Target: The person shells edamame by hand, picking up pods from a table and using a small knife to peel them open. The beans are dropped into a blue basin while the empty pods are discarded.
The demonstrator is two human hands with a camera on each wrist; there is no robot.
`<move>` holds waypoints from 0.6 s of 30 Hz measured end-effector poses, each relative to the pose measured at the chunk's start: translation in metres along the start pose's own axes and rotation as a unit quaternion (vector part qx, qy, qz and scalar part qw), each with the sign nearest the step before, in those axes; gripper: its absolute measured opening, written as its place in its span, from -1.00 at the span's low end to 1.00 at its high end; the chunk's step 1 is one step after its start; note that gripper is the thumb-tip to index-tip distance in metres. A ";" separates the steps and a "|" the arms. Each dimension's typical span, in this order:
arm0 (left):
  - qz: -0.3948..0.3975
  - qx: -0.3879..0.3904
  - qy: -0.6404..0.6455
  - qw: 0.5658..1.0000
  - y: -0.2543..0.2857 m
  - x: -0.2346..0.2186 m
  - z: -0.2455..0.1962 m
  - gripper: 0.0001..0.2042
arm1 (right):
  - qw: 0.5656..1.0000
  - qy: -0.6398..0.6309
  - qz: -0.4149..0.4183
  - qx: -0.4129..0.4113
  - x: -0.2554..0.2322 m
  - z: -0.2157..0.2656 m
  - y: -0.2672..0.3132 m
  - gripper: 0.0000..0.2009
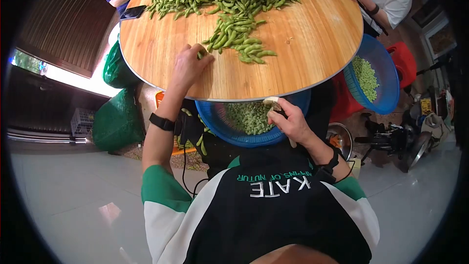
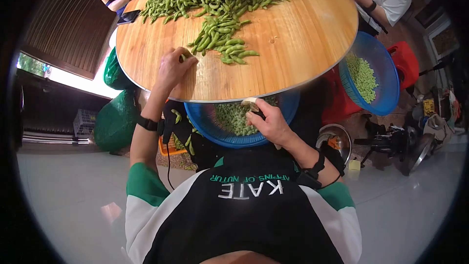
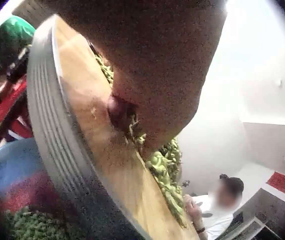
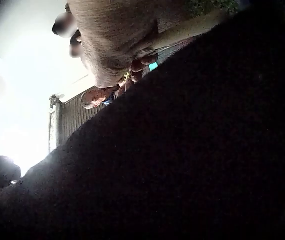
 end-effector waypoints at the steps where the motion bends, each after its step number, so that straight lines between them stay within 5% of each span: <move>1: 0.007 0.011 -0.001 1.000 0.004 -0.002 0.006 -0.78 | 1.000 -0.003 -0.001 0.000 -0.001 -0.001 0.001 -0.67; 3: 0.015 0.026 -0.004 1.000 0.012 -0.003 0.007 -0.77 | 0.995 -0.079 0.044 0.043 0.000 -0.006 0.000 -0.63; 6: -0.022 -0.073 0.032 0.997 0.027 -0.003 0.015 -0.81 | 0.990 -0.125 0.055 0.039 0.004 -0.004 -0.006 -0.60; 9: -0.059 0.110 -0.066 0.990 0.041 0.006 -0.010 -0.81 | 0.986 -0.158 0.056 0.011 0.011 0.003 -0.015 -0.60; 16: -0.014 0.095 0.015 0.995 0.052 0.013 -0.029 -0.85 | 0.988 -0.148 0.051 0.006 0.020 0.003 -0.020 -0.65; 18: -0.004 0.153 -0.095 0.984 0.055 0.016 -0.039 -0.89 | 0.981 -0.183 0.064 0.026 0.022 -0.001 -0.021 -0.62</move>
Point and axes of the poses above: each hand's wrist, its own y-axis away from the middle knuckle, its own x-axis out of the palm, z = x × y, the point moved 4 cm from there along -y, towards the middle knuckle, and after that the axes turned 8 degrees about y, right-handed, at the moved point
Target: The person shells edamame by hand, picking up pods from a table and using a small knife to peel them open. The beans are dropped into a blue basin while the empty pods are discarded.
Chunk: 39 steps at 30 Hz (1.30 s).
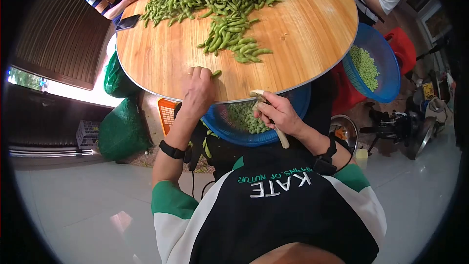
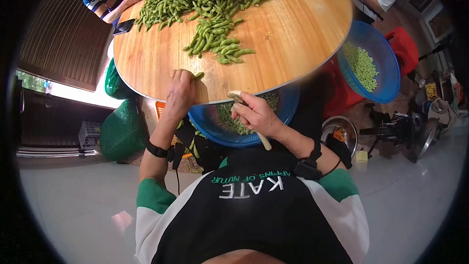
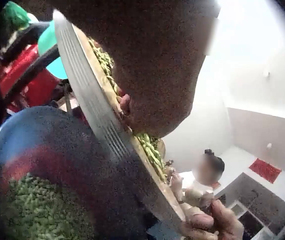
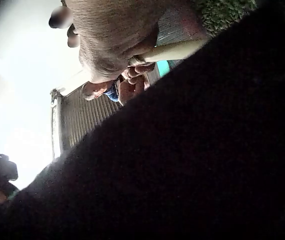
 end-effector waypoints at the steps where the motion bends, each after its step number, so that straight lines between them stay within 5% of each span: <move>1: -0.003 0.000 -0.001 1.000 -0.001 -0.001 -0.003 -0.89 | 1.000 0.002 0.002 -0.002 -0.001 0.001 -0.002 -0.62; 4: -0.010 -0.011 0.123 0.992 0.005 -0.007 -0.027 -0.88 | 0.999 -0.025 -0.008 0.025 -0.001 -0.001 -0.001 -0.64; 6: 0.021 -0.155 0.322 0.934 0.007 -0.008 -0.043 -0.89 | 0.993 -0.114 0.017 0.031 0.001 0.003 -0.003 -0.64; 8: 0.027 -0.164 0.380 0.910 0.014 -0.004 -0.057 -0.89 | 0.988 -0.148 0.020 0.032 0.001 0.003 -0.005 -0.64; 11: 0.056 -0.273 0.605 0.746 0.021 0.009 -0.070 -0.87 | 0.975 -0.216 0.030 0.047 0.001 0.003 -0.001 -0.63; 12: 0.056 -0.275 0.605 0.745 0.022 0.010 -0.067 -0.87 | 0.969 -0.240 0.046 0.040 -0.001 0.004 0.001 -0.62; 14: 0.078 -0.345 0.713 0.606 0.026 0.018 -0.061 -0.82 | 0.962 -0.265 0.065 0.034 0.000 0.007 0.003 -0.61; 18: 0.109 -0.386 0.716 0.571 0.028 0.022 -0.063 -0.79 | 0.973 -0.219 0.061 0.044 0.002 0.012 0.007 -0.66; 29: 0.072 -0.318 0.629 0.706 0.027 0.010 -0.067 -0.82 | 0.974 -0.210 0.063 0.059 0.005 0.009 0.008 -0.60; 33: 0.070 -0.313 0.652 0.687 0.032 0.020 -0.059 -0.82 | 0.981 -0.187 0.043 0.034 0.005 0.008 0.010 -0.62; 35: 0.098 -0.355 0.749 0.550 0.034 0.029 -0.059 -0.82 | 0.985 -0.168 0.028 0.024 0.005 0.009 0.009 -0.63; 36: 0.097 -0.355 0.750 0.550 0.034 0.032 -0.057 -0.82 | 0.981 -0.190 0.026 0.017 0.004 0.009 0.009 -0.65; 38: 0.146 -0.360 0.812 0.435 0.034 0.039 -0.063 -0.81 | 0.978 -0.209 0.025 0.011 0.001 0.009 0.011 -0.66; 39: 0.143 -0.359 0.813 0.435 0.035 0.041 -0.064 -0.81 | 0.969 -0.240 0.063 0.021 -0.001 0.008 0.012 -0.65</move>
Point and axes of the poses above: each hand's wrist, its own y-axis away from the middle knuckle, its own x-axis out of the palm, z = x × y, the point moved 4 cm from there along -y, towards the middle knuckle, and after that the axes turned 8 degrees about y, right-handed, at the moved point
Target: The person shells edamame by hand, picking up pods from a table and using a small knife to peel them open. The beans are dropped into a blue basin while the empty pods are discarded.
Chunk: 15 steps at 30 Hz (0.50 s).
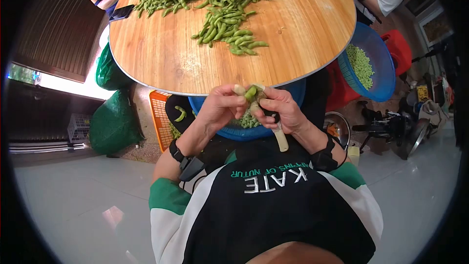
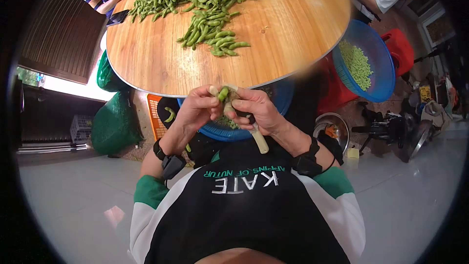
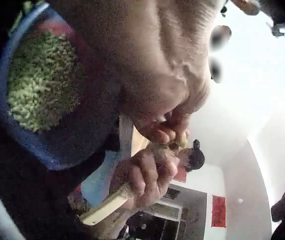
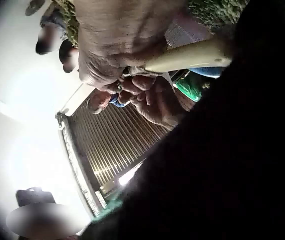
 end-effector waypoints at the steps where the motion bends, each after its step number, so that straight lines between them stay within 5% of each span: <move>1: 0.036 -0.023 0.057 0.997 -0.001 0.003 0.005 -0.80 | 0.999 -0.032 0.034 0.017 0.000 -0.001 0.001 -0.64; 6: 0.085 -0.064 0.181 0.978 -0.005 0.008 0.019 -0.83 | 0.990 -0.131 0.018 0.042 -0.001 -0.006 0.003 -0.62; 8: -0.046 0.010 -0.066 0.997 -0.003 0.009 0.014 -0.84 | 0.989 -0.137 -0.006 0.050 -0.005 -0.007 0.004 -0.61; 9: -0.046 0.009 -0.066 0.997 0.000 0.012 0.016 -0.84 | 0.988 -0.143 -0.021 0.055 -0.006 -0.006 0.004 -0.60; 10: -0.053 0.168 -0.301 0.937 0.007 0.018 0.006 -0.83 | 0.986 -0.149 -0.035 0.059 -0.006 -0.006 0.004 -0.59; 11: -0.056 0.315 -0.510 0.798 0.014 0.030 -0.002 -0.82 | 0.986 -0.149 -0.034 0.059 -0.006 -0.006 0.004 -0.59; 12: -0.052 0.411 -0.590 0.693 0.020 0.042 -0.005 -0.78 | 0.984 -0.162 -0.029 0.066 -0.005 -0.007 0.004 -0.62; 13: -0.054 0.411 -0.590 0.693 0.023 0.045 -0.008 -0.78 | 0.981 -0.176 -0.025 0.073 -0.003 -0.009 0.005 -0.64; 15: -0.039 0.441 -0.707 0.551 0.029 0.058 -0.010 -0.80 | 0.977 -0.198 -0.017 0.078 -0.002 -0.015 0.005 -0.65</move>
Point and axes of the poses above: each hand's wrist, its own y-axis away from the middle knuckle, its own x-axis out of the palm, z = x × y, the point moved 4 cm from there along -y, towards the middle knuckle, and after that the axes turned 8 degrees about y, right-handed, at the moved point
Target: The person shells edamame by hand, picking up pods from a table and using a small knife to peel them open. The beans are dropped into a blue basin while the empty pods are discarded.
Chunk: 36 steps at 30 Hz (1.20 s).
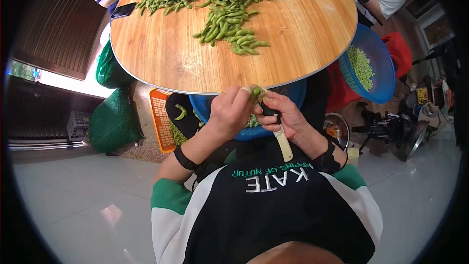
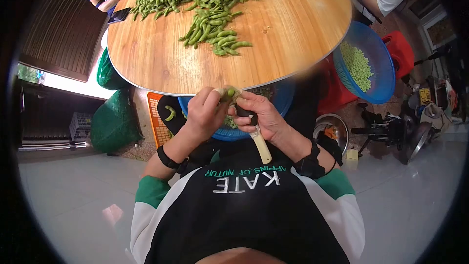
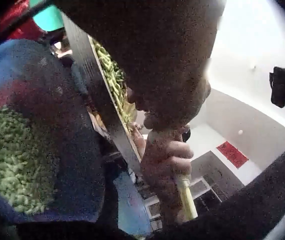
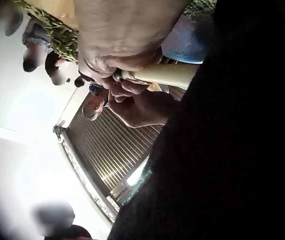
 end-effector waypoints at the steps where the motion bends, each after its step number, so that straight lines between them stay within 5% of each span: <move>1: -0.025 0.016 -0.011 1.000 -0.002 -0.001 -0.001 -0.82 | 1.000 -0.020 0.009 0.008 0.000 -0.002 -0.001 -0.65; 5: -0.016 -0.085 0.179 0.980 0.000 -0.002 0.019 -0.86 | 0.999 -0.026 0.017 0.014 0.000 -0.003 0.000 -0.67; 7: 0.009 -0.262 0.390 0.883 0.005 0.004 0.032 -0.89 | 1.000 -0.010 -0.004 0.003 0.001 -0.003 0.000 -0.68; 8: 0.009 -0.259 0.388 0.885 0.005 0.004 0.033 -0.89 | 1.000 -0.008 -0.001 0.001 0.003 -0.003 0.000 -0.68; 10: 0.009 -0.372 0.450 0.812 0.010 0.011 0.040 -0.89 | 0.998 0.047 -0.044 -0.021 0.004 0.000 0.002 -0.67; 14: 0.011 -0.413 0.453 0.790 0.008 0.012 0.032 -0.90 | 0.960 0.239 -0.102 -0.099 0.010 0.008 0.005 -0.66; 15: 0.034 -0.391 0.394 0.831 0.007 0.011 0.032 -0.88 | 0.950 0.276 -0.113 -0.095 0.010 0.010 0.004 -0.72; 16: 0.031 -0.389 0.394 0.832 0.005 0.010 0.034 -0.88 | 0.949 0.279 -0.110 -0.096 0.010 0.013 0.002 -0.72; 19: 0.064 -0.396 0.530 0.747 0.004 0.012 0.026 -0.83 | 0.945 0.289 -0.112 -0.103 0.009 0.009 0.005 -0.81; 23: 0.137 -0.423 0.446 0.776 0.012 0.014 0.035 -0.83 | 0.932 0.326 -0.126 -0.095 0.005 0.007 0.003 -0.84; 26: 0.156 -0.447 0.470 0.745 0.009 0.012 0.029 -0.83 | 0.955 0.273 -0.097 -0.060 -0.001 0.006 0.000 -0.86; 34: 0.208 -0.410 0.428 0.778 0.004 0.006 0.032 -0.85 | 0.919 0.372 -0.092 -0.092 -0.002 0.009 -0.003 -0.89; 36: 0.286 -0.447 0.433 0.729 0.004 0.006 0.032 -0.84 | 0.882 0.455 -0.074 -0.101 0.002 0.013 -0.001 -0.90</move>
Point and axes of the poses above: each hand's wrist, its own y-axis away from the middle knuckle, its own x-axis out of the palm, z = x × y, the point moved 4 cm from there along -y, towards the middle knuckle, and after that the axes turned 8 degrees about y, right-handed, at the moved point
